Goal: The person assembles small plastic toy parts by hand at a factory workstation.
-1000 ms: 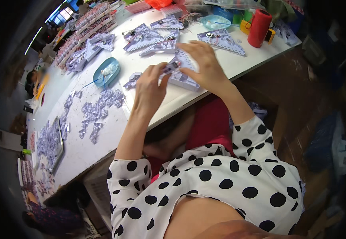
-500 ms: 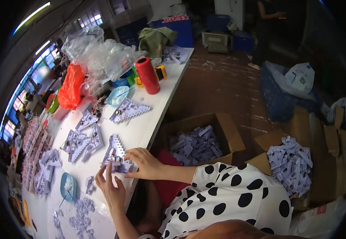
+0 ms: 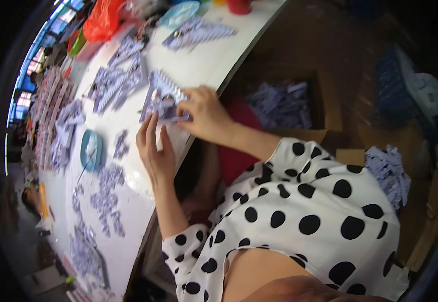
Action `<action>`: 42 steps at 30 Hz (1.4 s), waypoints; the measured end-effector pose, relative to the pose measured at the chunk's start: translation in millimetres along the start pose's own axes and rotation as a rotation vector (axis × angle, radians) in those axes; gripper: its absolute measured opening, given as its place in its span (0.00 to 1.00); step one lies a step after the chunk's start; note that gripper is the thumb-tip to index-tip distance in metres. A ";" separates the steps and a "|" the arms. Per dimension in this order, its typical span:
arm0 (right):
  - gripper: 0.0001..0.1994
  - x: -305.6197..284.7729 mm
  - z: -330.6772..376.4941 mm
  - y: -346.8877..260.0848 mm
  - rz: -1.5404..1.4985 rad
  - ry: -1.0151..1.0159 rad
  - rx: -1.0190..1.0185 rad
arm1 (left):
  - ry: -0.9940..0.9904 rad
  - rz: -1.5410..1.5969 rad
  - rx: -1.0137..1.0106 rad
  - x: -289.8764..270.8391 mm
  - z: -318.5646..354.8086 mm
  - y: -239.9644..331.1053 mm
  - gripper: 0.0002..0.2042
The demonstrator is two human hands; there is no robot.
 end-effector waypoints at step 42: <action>0.18 95.6 318.1 421.1 0.123 -0.453 0.583 | 0.220 -0.060 -0.224 -22.3 18.9 -30.4 0.17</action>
Point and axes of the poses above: each hand's wrist, its own z-axis away from the middle knuckle, its own x-axis out of the palm, y = z × x, the point moved 6 cm from there along -z, towards the middle knuckle, and after that the axes turned 5 degrees about z, right-handed, at the moved point
